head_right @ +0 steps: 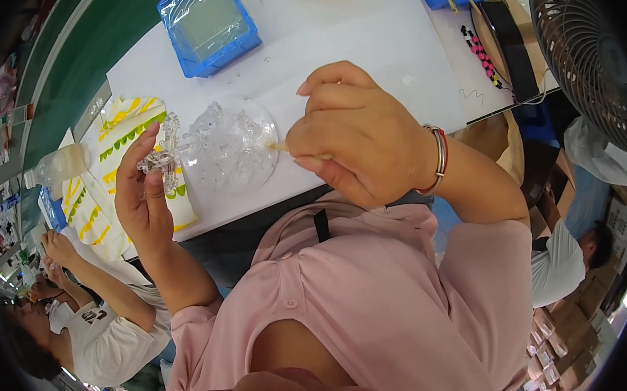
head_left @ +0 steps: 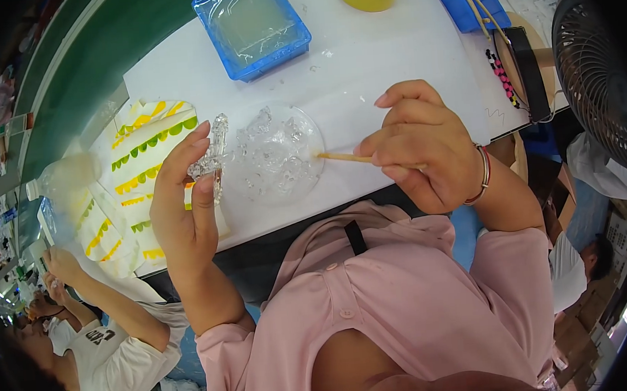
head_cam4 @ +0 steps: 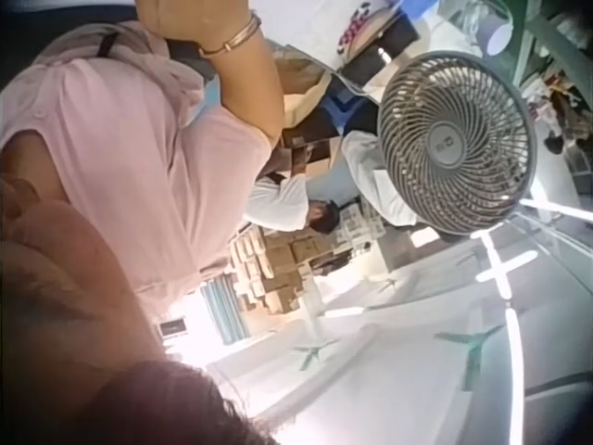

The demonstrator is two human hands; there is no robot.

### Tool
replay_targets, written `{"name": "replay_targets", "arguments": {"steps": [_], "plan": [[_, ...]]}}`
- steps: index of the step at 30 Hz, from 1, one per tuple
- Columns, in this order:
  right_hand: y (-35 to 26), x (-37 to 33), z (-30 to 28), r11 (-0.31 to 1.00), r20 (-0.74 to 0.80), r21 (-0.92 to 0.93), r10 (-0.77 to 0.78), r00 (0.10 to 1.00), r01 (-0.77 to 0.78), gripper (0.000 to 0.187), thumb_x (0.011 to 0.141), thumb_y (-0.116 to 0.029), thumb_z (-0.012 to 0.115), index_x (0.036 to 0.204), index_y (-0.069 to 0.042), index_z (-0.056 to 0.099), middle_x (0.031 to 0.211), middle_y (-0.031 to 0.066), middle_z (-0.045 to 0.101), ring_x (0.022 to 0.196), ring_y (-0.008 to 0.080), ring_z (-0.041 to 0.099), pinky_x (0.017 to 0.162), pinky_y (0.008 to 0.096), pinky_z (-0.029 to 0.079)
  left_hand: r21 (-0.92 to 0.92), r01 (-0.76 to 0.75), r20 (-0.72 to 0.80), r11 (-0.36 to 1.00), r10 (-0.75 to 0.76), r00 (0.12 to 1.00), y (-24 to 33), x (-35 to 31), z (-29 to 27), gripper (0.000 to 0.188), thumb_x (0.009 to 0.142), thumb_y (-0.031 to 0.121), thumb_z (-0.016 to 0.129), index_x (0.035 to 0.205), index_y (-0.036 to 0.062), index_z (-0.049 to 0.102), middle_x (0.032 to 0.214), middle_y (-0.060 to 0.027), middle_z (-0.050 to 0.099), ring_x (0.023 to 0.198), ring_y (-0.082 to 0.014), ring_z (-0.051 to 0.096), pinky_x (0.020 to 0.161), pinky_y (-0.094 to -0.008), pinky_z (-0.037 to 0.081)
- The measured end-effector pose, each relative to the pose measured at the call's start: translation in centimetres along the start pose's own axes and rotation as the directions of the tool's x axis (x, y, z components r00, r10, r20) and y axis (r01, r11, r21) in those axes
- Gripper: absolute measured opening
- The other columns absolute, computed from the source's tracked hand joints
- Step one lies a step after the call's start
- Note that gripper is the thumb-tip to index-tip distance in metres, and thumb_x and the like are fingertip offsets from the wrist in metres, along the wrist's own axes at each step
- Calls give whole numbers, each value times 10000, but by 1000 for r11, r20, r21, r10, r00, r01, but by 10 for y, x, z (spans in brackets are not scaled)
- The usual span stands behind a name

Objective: Applying glue to clear decorative components using a small wooden stick at an assembly station.

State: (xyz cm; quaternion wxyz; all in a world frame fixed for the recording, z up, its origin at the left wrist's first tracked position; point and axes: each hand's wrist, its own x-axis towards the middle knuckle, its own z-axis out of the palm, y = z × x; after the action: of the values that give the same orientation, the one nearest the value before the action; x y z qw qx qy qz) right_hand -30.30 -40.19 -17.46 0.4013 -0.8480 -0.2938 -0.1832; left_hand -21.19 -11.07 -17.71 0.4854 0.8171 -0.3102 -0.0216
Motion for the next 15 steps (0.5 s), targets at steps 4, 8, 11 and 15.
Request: {"name": "replay_targets", "arguments": {"steps": [4, 8, 11, 15], "plan": [[0, 0, 3, 999, -27, -25, 28, 999, -28, 113, 848, -39, 557, 952, -81, 543, 911, 81, 702, 656, 199, 543, 903, 464, 432, -37, -37, 8, 999, 37, 999, -6, 1, -1, 258, 979, 147, 529, 1186, -5, 560, 1230, -180, 613, 1143, -231, 576, 833, -294, 524], [-6, -3, 8, 999, -24, 42, 16, 1000, -15, 103, 855, -47, 552, 951, -84, 545, 911, 73, 702, 662, 199, 543, 919, 463, 423, -11, -16, 28, 1000, 16, 999, -8, 2, -6, 280, 971, 171, 555, 1187, -7, 560, 1221, -166, 624, 1099, -218, 600, 835, -299, 529], [-9, -5, 6, 996, -60, -55, 65, 996, -68, 92, 866, -54, 547, 950, -92, 548, 911, 66, 705, 672, 195, 543, 926, 463, 416, -78, 4, 27, 997, -1, 1000, -9, 4, -4, 300, 962, 189, 576, 1189, -7, 567, 1217, -145, 632, 1072, -201, 614, 794, -280, 534], [-15, -13, 12, 998, -50, -19, 54, 997, -55, 92, 875, -59, 544, 956, -101, 555, 919, 65, 713, 676, 194, 540, 944, 467, 400, -46, 0, 14, 999, 0, 1000, -7, -1, -5, 313, 952, 199, 596, 1180, -15, 581, 1192, -115, 653, 890, -133, 621, 745, -252, 526]]}}
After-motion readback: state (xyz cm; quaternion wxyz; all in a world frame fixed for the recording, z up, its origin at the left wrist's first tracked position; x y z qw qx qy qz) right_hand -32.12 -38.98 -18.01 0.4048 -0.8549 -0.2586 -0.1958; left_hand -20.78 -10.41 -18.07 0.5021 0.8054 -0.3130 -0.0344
